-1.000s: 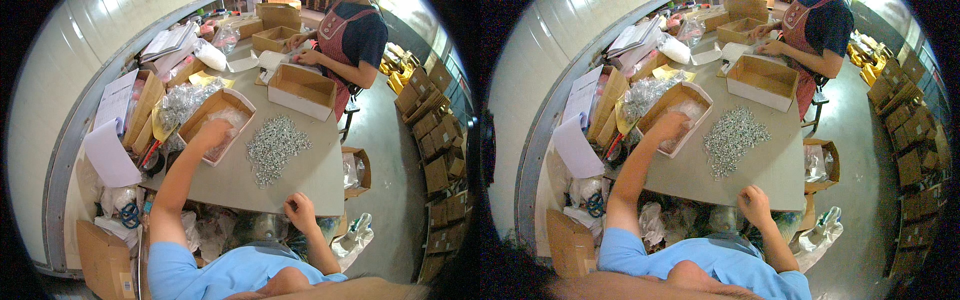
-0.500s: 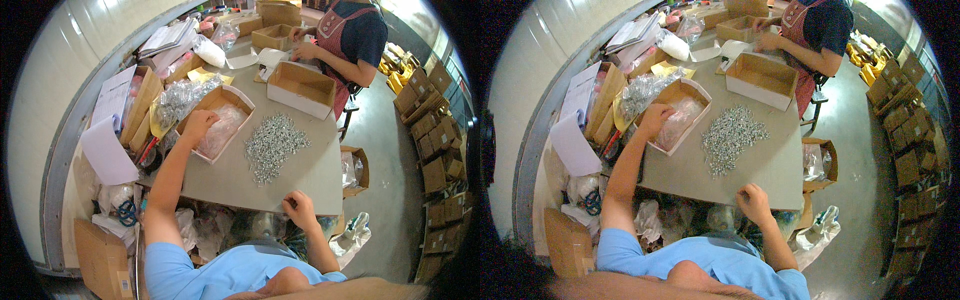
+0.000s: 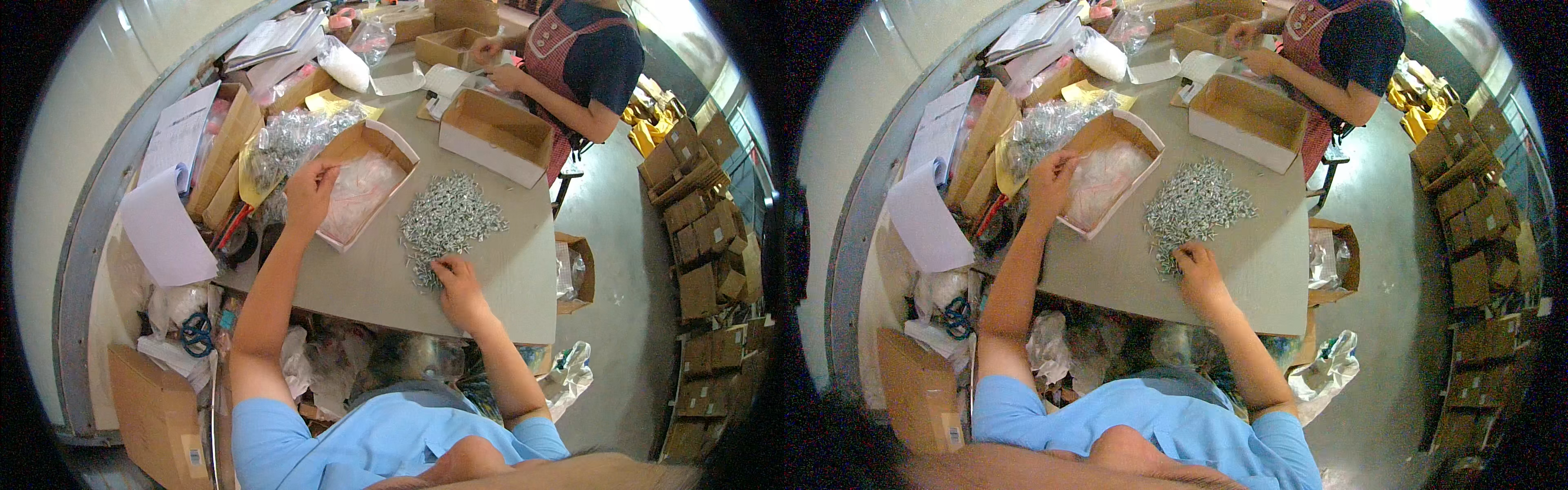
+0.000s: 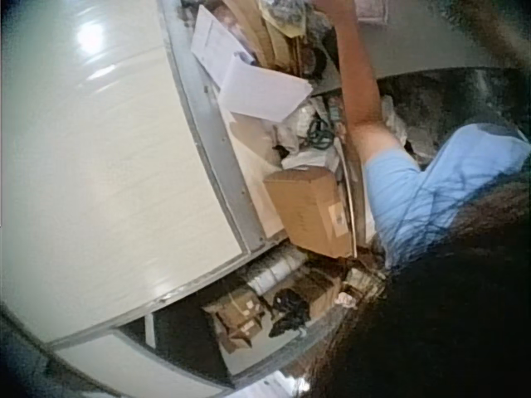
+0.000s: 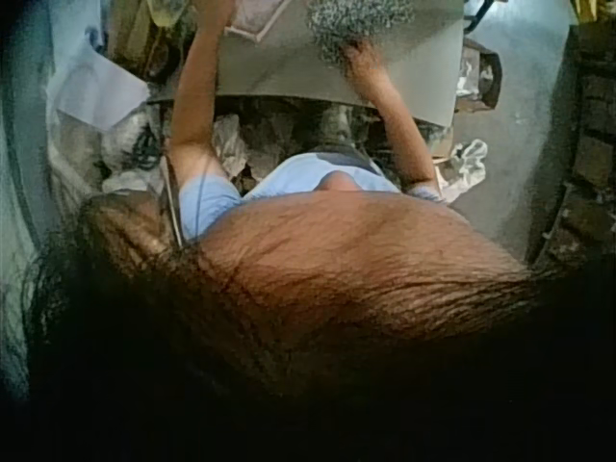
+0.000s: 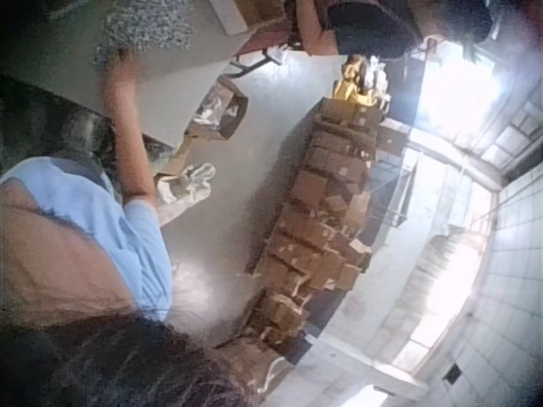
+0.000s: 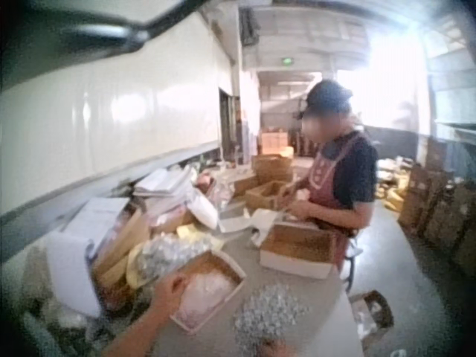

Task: The person picks up small metal screws from a table and places them into a plastic bag.

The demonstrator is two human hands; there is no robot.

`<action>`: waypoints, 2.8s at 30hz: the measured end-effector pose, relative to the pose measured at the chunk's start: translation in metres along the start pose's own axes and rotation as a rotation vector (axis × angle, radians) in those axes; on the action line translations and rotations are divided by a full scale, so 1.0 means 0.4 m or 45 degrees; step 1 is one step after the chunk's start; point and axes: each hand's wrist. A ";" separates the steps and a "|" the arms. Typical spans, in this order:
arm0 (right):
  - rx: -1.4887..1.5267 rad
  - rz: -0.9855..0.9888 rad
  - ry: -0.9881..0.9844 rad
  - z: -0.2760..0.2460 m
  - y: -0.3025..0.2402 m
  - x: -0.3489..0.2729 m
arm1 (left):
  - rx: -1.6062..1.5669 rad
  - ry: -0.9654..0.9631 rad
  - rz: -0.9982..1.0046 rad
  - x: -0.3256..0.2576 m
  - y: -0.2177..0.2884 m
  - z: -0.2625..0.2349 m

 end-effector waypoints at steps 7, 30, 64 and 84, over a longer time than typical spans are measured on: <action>0.094 0.119 -0.123 -0.062 -0.008 -0.115 | -0.365 -0.134 -0.277 -0.132 0.089 -0.077; -0.284 -0.125 -0.063 -0.037 -0.025 0.064 | -1.158 -1.051 -0.841 -0.659 0.195 0.023; 0.011 0.054 -0.117 -0.105 0.028 -0.096 | -1.250 -1.305 -0.549 -0.796 0.313 0.254; 0.141 0.256 -0.187 -0.090 -0.021 -0.190 | -1.357 -1.231 -0.601 -0.793 0.317 0.254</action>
Point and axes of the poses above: each hand's wrist, its own x-axis towards the middle knuckle, its own z-axis out of the palm, y = z × x, and after that the axes turned 15 degrees about z, right-handed
